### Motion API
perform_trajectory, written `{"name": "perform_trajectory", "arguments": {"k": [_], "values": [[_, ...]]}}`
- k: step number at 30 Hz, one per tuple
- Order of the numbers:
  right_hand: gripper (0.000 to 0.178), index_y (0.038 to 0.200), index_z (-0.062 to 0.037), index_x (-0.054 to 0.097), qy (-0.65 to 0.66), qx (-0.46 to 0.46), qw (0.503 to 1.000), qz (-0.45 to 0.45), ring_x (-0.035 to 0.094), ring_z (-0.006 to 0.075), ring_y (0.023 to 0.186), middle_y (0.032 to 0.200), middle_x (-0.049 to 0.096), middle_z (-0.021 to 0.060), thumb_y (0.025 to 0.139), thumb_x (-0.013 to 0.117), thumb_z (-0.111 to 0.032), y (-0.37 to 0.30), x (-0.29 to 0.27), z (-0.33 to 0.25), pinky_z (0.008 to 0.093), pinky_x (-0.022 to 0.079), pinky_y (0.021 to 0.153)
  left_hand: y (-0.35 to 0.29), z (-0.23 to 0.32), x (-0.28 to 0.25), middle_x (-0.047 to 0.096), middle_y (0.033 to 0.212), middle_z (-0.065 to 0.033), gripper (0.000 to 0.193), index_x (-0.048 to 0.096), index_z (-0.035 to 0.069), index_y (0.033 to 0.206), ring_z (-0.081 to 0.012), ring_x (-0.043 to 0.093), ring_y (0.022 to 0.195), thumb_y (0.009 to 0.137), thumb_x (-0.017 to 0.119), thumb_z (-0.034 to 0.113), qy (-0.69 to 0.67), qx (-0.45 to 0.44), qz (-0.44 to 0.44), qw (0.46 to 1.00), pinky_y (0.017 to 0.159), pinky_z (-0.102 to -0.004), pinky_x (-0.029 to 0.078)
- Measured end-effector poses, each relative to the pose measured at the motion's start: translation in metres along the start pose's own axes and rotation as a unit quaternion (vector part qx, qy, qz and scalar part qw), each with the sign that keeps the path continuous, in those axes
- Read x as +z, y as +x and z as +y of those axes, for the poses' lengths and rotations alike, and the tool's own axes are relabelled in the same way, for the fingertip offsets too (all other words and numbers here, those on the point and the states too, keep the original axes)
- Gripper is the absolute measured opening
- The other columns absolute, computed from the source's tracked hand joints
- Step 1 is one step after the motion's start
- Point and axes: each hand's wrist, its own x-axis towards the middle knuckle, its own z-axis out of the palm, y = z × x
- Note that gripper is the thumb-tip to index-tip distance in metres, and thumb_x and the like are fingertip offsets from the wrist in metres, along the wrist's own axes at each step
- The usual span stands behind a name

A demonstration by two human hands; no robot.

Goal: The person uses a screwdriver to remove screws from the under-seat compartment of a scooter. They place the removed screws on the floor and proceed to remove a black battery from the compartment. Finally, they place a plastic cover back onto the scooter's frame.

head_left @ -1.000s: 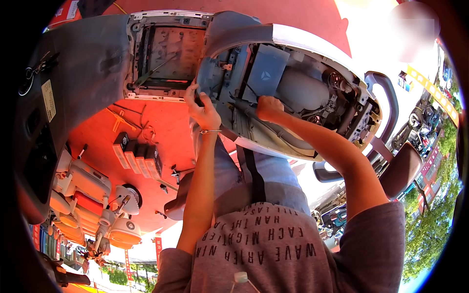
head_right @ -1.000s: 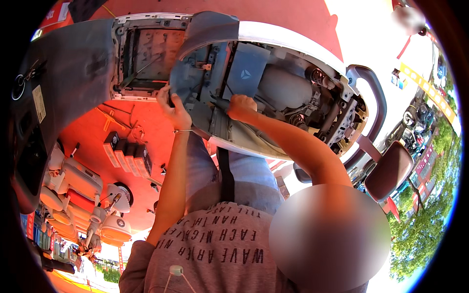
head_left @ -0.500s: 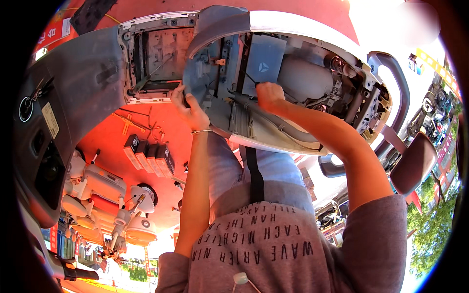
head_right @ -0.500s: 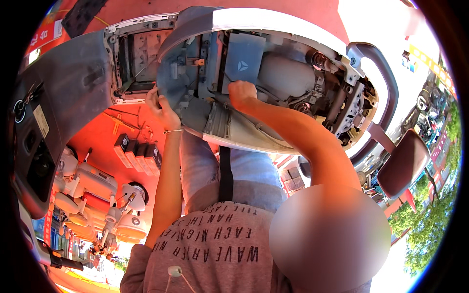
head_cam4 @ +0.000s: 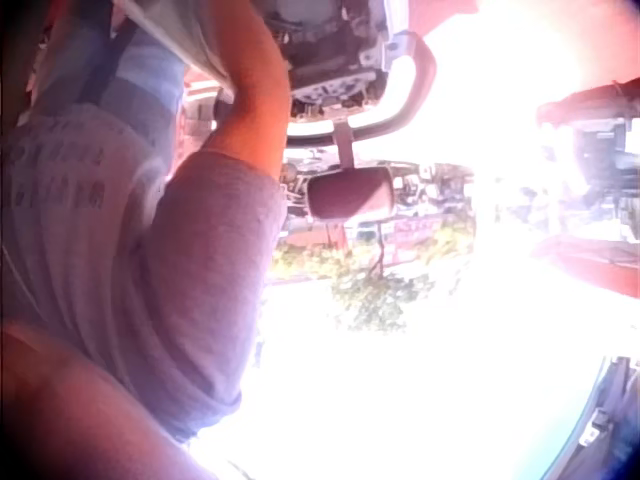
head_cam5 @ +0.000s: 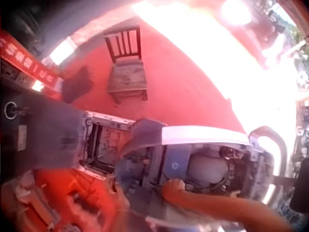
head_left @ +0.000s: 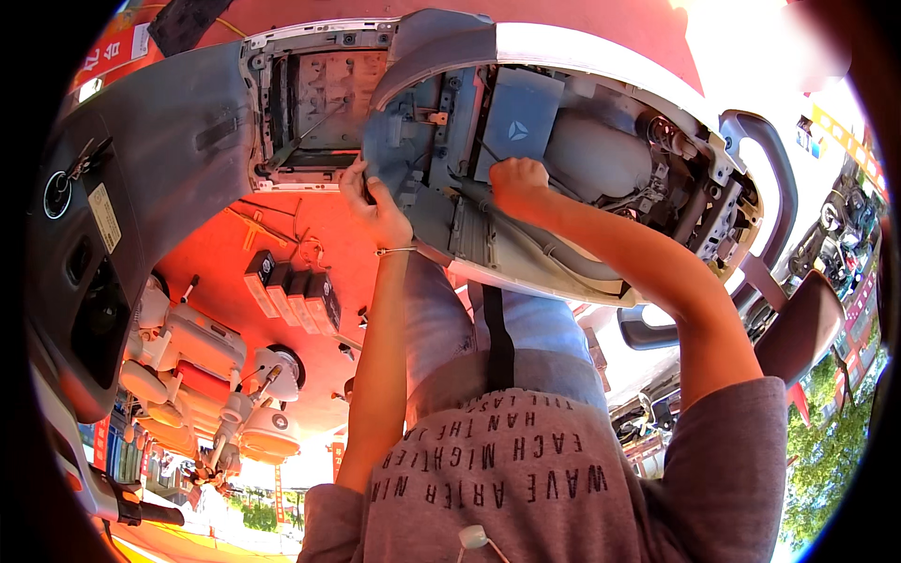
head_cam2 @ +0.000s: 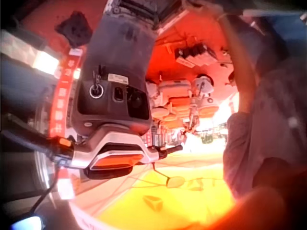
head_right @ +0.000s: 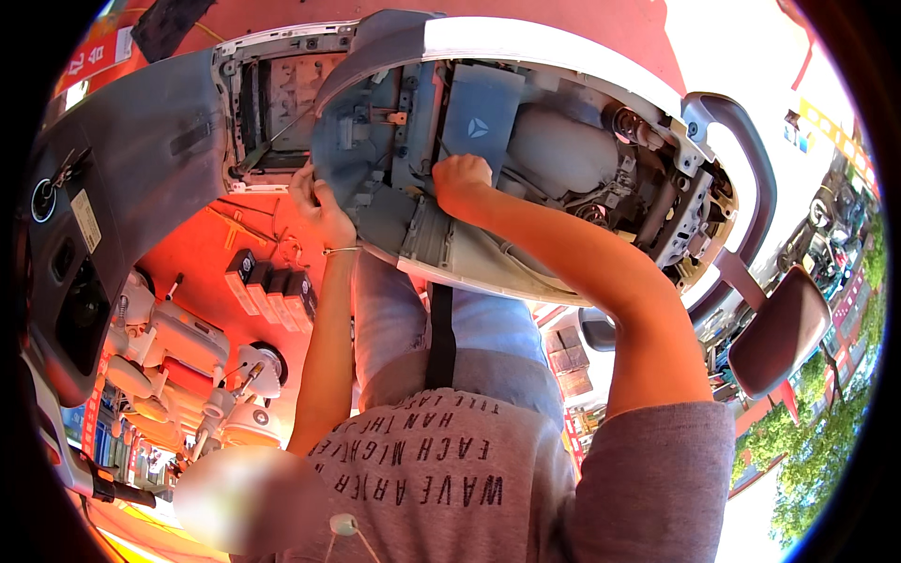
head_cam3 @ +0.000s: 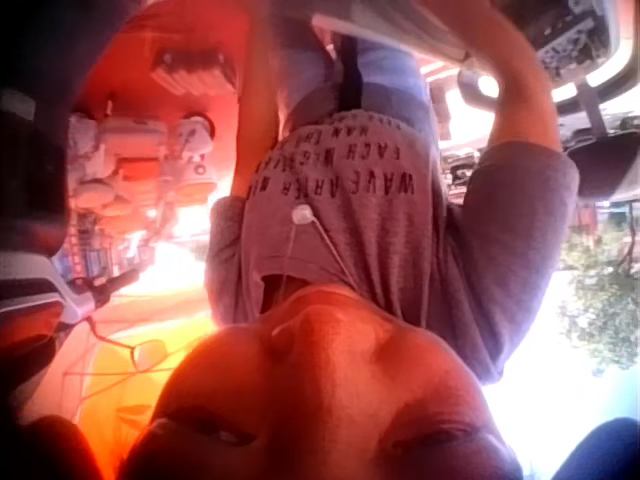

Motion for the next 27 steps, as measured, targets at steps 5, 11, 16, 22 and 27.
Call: {"name": "perform_trajectory", "arguments": {"k": [5,11,16,22,27], "values": [[0.023,0.086,-0.0007,0.062,0.058,-0.041,0.997,-0.025,0.062,0.0322,0.08,0.082,0.063,0.0156,0.067,0.06,-0.013,-0.041,-0.021,-0.011,0.0365,0.05,0.066,0.001,0.0,-0.002,0.05,0.114,-0.0198,0.023,0.042,-0.002,0.105,-0.0245,0.047,0.107,0.083,0.039,0.001,-0.003,-0.002,0.009,1.0,0.091,-0.031,0.035],[0.03,0.091,0.0037,0.058,0.078,-0.037,0.995,0.058,0.062,0.0326,0.079,0.082,0.063,0.0175,0.067,0.06,-0.013,-0.025,-0.012,-0.049,0.0369,0.051,0.066,-0.001,0.0,-0.002,0.051,0.11,-0.0175,0.023,0.045,-0.001,0.105,-0.024,0.049,0.101,0.082,0.043,0.003,0.005,-0.013,0.032,0.999,0.088,-0.031,0.037],[0.029,0.092,0.0033,0.06,0.036,-0.01,0.999,-0.018,0.061,0.0335,0.084,0.087,0.062,0.0194,0.068,0.06,-0.014,0.008,-0.03,-0.056,0.0371,0.051,0.069,0.0,0.002,-0.004,0.054,0.1,-0.0125,0.024,0.047,0.001,0.104,-0.0243,0.054,0.09,0.081,0.046,0.005,0.05,-0.001,0.051,0.997,0.08,-0.0319,0.041],[0.024,0.089,0.0005,0.063,0.023,0.013,0.999,-0.036,0.06,0.0346,0.089,0.092,0.062,0.0194,0.07,0.056,-0.012,0.033,-0.062,-0.081,0.0388,0.05,0.071,-0.002,0.01,-0.006,0.053,0.1,-0.0101,0.024,0.047,0.001,0.105,-0.0175,0.052,0.084,0.081,0.047,0.004,0.071,-0.022,0.057,0.996,0.078,-0.0279,0.041],[0.021,0.09,-0.0017,0.062,0.01,0.057,0.989,-0.134,0.064,0.0284,0.076,0.091,0.062,0.0178,0.071,0.054,-0.008,0.057,-0.094,-0.116,0.0368,0.051,0.065,-0.001,0.008,-0.007,0.053,0.1,-0.0119,0.028,0.047,0.002,0.106,-0.0236,0.053,0.088,0.079,0.05,0.005,0.057,-0.027,0.075,0.995,0.08,-0.0311,0.04]]}}
